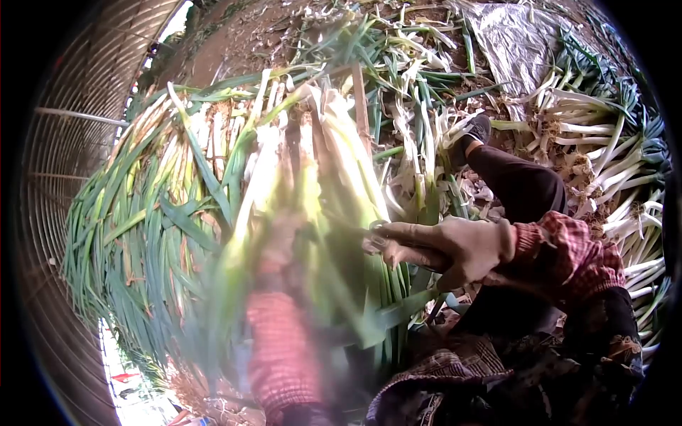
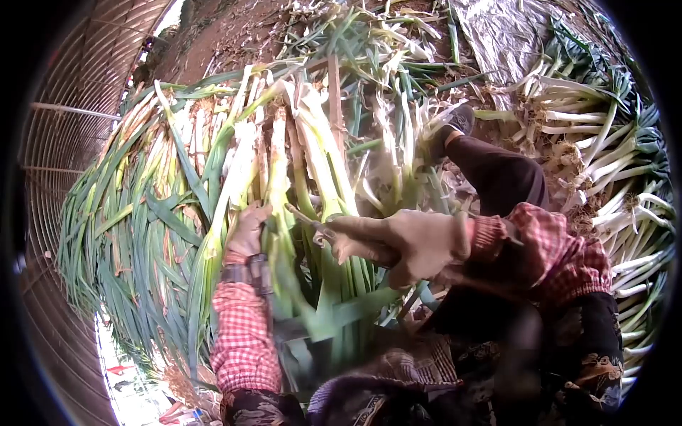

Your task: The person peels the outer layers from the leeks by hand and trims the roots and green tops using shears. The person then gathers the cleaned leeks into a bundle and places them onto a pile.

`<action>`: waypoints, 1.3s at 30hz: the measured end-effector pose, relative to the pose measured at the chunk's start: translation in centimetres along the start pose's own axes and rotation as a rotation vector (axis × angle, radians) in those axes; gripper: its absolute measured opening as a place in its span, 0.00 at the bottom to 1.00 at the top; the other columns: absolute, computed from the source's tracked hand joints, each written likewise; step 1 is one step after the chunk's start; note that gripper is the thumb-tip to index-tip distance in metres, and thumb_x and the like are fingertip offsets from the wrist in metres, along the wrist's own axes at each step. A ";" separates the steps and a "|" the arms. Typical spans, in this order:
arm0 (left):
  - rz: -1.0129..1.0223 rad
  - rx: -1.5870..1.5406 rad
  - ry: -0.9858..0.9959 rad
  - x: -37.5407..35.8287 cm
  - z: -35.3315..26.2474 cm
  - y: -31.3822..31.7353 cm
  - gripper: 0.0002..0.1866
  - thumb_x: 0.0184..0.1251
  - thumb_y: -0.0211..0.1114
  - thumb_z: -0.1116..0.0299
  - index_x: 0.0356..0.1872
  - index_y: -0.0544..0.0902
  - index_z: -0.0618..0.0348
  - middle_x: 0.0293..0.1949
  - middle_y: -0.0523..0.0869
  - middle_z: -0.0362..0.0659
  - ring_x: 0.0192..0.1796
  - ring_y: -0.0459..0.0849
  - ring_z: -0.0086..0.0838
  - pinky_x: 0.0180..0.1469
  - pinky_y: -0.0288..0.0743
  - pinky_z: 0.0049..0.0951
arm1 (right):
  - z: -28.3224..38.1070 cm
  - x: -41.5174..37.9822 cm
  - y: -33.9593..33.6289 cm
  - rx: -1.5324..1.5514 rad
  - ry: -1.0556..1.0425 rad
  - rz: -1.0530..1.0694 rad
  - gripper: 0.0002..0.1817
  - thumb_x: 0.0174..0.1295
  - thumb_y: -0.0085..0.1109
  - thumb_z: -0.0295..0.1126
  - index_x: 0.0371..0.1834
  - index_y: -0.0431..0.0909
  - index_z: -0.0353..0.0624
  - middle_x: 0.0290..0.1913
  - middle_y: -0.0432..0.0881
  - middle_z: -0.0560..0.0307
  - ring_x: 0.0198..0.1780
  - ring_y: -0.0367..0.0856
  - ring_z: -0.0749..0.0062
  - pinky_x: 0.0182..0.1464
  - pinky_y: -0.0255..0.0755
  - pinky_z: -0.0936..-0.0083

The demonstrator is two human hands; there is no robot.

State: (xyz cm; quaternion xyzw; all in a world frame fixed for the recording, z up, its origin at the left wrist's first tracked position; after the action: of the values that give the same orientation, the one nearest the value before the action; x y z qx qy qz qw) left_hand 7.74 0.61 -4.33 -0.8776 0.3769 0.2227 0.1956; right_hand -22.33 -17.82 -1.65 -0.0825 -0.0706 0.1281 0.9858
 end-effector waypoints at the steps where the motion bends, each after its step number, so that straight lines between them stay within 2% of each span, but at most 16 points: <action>1: -0.169 0.329 0.065 1.9 2.6 -1.4 0.23 0.69 0.72 0.59 0.55 0.82 0.67 0.44 0.89 0.50 0.45 0.89 0.34 0.48 0.83 0.35 | -1.0 0.2 0.4 -0.034 0.036 -0.025 0.60 0.51 0.70 0.22 0.87 0.44 0.42 0.29 0.77 0.63 0.30 0.81 0.74 0.41 0.79 0.74; 3: -0.495 0.956 0.232 1.4 2.7 0.7 0.23 0.71 0.70 0.54 0.55 0.83 0.63 0.44 0.89 0.55 0.51 0.89 0.43 0.53 0.82 0.44 | -1.6 0.4 0.4 -0.039 0.041 -0.043 0.60 0.50 0.70 0.21 0.88 0.44 0.42 0.30 0.77 0.64 0.31 0.80 0.75 0.42 0.78 0.74; 6: -0.628 1.205 0.405 0.9 2.5 1.6 0.19 0.70 0.68 0.55 0.53 0.83 0.59 0.42 0.89 0.60 0.45 0.89 0.52 0.52 0.81 0.46 | -1.5 0.2 1.4 0.073 0.014 0.008 0.60 0.49 0.68 0.18 0.88 0.45 0.44 0.35 0.80 0.62 0.34 0.80 0.76 0.45 0.77 0.75; 8: -0.689 0.730 0.420 1.9 1.5 1.2 0.17 0.74 0.65 0.56 0.48 0.83 0.63 0.39 0.91 0.50 0.38 0.90 0.42 0.48 0.83 0.47 | -0.9 0.0 1.3 0.094 0.049 0.030 0.60 0.47 0.66 0.17 0.88 0.45 0.45 0.42 0.83 0.60 0.37 0.81 0.76 0.46 0.77 0.75; 10: -0.623 0.190 0.494 2.2 -3.9 0.5 0.19 0.78 0.60 0.50 0.41 0.80 0.58 0.29 0.82 0.41 0.23 0.79 0.28 0.27 0.71 0.31 | -1.1 0.3 0.7 0.093 0.168 0.099 0.61 0.47 0.66 0.17 0.88 0.45 0.46 0.47 0.86 0.58 0.39 0.83 0.75 0.48 0.78 0.75; 11: -0.598 -0.073 0.535 2.3 -6.6 0.2 0.21 0.80 0.58 0.47 0.38 0.79 0.56 0.24 0.77 0.36 0.16 0.74 0.22 0.17 0.65 0.23 | -1.4 0.7 0.7 -0.030 -0.049 -0.028 0.61 0.47 0.66 0.17 0.88 0.45 0.48 0.52 0.87 0.55 0.43 0.87 0.71 0.49 0.81 0.71; 15: -0.612 0.041 0.419 -1.8 -21.0 1.0 0.20 0.81 0.57 0.51 0.44 0.80 0.60 0.29 0.82 0.41 0.23 0.77 0.23 0.22 0.69 0.27 | -1.5 3.2 -0.4 -0.042 0.217 0.045 0.54 0.51 0.64 0.18 0.85 0.53 0.54 0.48 0.86 0.50 0.42 0.89 0.62 0.45 0.85 0.63; 19: -0.766 0.437 0.482 0.2 -25.9 -5.1 0.18 0.81 0.57 0.55 0.47 0.81 0.62 0.32 0.85 0.41 0.30 0.80 0.27 0.32 0.74 0.30 | -0.3 7.6 -2.8 -0.056 0.611 0.127 0.46 0.55 0.61 0.16 0.81 0.61 0.56 0.48 0.85 0.52 0.31 0.86 0.67 0.31 0.82 0.73; 23: -0.924 0.713 0.733 0.8 -18.0 -6.4 0.16 0.80 0.58 0.59 0.51 0.82 0.63 0.34 0.87 0.41 0.36 0.84 0.31 0.42 0.79 0.33 | -5.6 14.5 -6.7 -0.107 0.544 -0.116 0.43 0.54 0.66 0.24 0.78 0.65 0.50 0.55 0.86 0.57 0.39 0.87 0.69 0.38 0.82 0.73; 25: -0.720 0.770 0.603 2.2 -8.0 -4.0 0.15 0.80 0.58 0.61 0.52 0.83 0.63 0.36 0.88 0.41 0.40 0.86 0.33 0.47 0.81 0.35 | -8.0 15.9 -7.5 0.015 0.469 -0.285 0.43 0.53 0.68 0.27 0.77 0.65 0.48 0.56 0.86 0.58 0.45 0.87 0.69 0.44 0.83 0.72; 26: -0.607 0.825 0.390 2.5 -3.2 -2.3 0.23 0.78 0.57 0.51 0.58 0.82 0.61 0.56 0.87 0.58 0.61 0.84 0.53 0.63 0.77 0.49 | -8.3 16.0 -7.7 0.094 0.425 -0.366 0.44 0.52 0.69 0.27 0.78 0.65 0.48 0.56 0.87 0.58 0.47 0.87 0.69 0.47 0.83 0.71; 27: -0.547 1.072 0.335 2.3 0.8 -1.5 0.21 0.75 0.64 0.60 0.63 0.81 0.61 0.57 0.89 0.55 0.63 0.85 0.46 0.67 0.76 0.40 | -7.8 15.7 -7.0 0.079 0.416 -0.327 0.45 0.52 0.69 0.27 0.78 0.64 0.48 0.55 0.87 0.57 0.47 0.87 0.69 0.49 0.83 0.70; 29: -0.378 1.278 -0.038 -2.0 1.2 3.0 0.27 0.73 0.65 0.51 0.64 0.80 0.58 0.55 0.86 0.64 0.61 0.83 0.58 0.64 0.76 0.48 | -5.6 13.9 -5.6 0.040 0.408 -0.244 0.47 0.52 0.70 0.27 0.80 0.63 0.49 0.55 0.87 0.56 0.48 0.88 0.70 0.52 0.82 0.70; 32: -0.111 1.359 -0.230 -4.5 0.0 4.1 0.29 0.76 0.58 0.45 0.60 0.81 0.61 0.53 0.86 0.65 0.59 0.83 0.61 0.61 0.77 0.51 | -0.1 8.7 -3.3 -0.137 0.607 -0.003 0.47 0.58 0.66 0.21 0.84 0.57 0.50 0.56 0.86 0.56 0.45 0.87 0.68 0.50 0.82 0.73; 37: -0.295 1.352 -0.126 -3.6 2.8 1.7 0.21 0.80 0.53 0.51 0.49 0.83 0.61 0.46 0.89 0.59 0.48 0.88 0.58 0.51 0.80 0.50 | -1.8 2.2 1.0 -0.036 0.113 0.069 0.56 0.55 0.66 0.15 0.87 0.48 0.54 0.49 0.83 0.59 0.37 0.84 0.73 0.41 0.83 0.74; 39: -0.428 1.495 0.184 -5.4 0.8 2.6 0.17 0.77 0.57 0.55 0.46 0.85 0.58 0.41 0.90 0.57 0.45 0.89 0.56 0.49 0.80 0.50 | -1.2 0.8 1.9 -0.089 0.021 0.061 0.61 0.53 0.69 0.15 0.89 0.43 0.55 0.43 0.83 0.58 0.37 0.84 0.72 0.43 0.83 0.70</action>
State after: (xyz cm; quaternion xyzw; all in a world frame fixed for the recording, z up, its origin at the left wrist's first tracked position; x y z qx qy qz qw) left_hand 2.23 2.42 -2.56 -0.5814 0.2639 -0.2064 0.7414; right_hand -21.77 -15.99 -3.09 -0.1297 -0.0631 0.1538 0.9775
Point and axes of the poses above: each hand's wrist, its own x-axis towards the middle knuckle, its own y-axis out of the palm, z = x × y, the point moved 4 cm from there along x, towards the middle knuckle
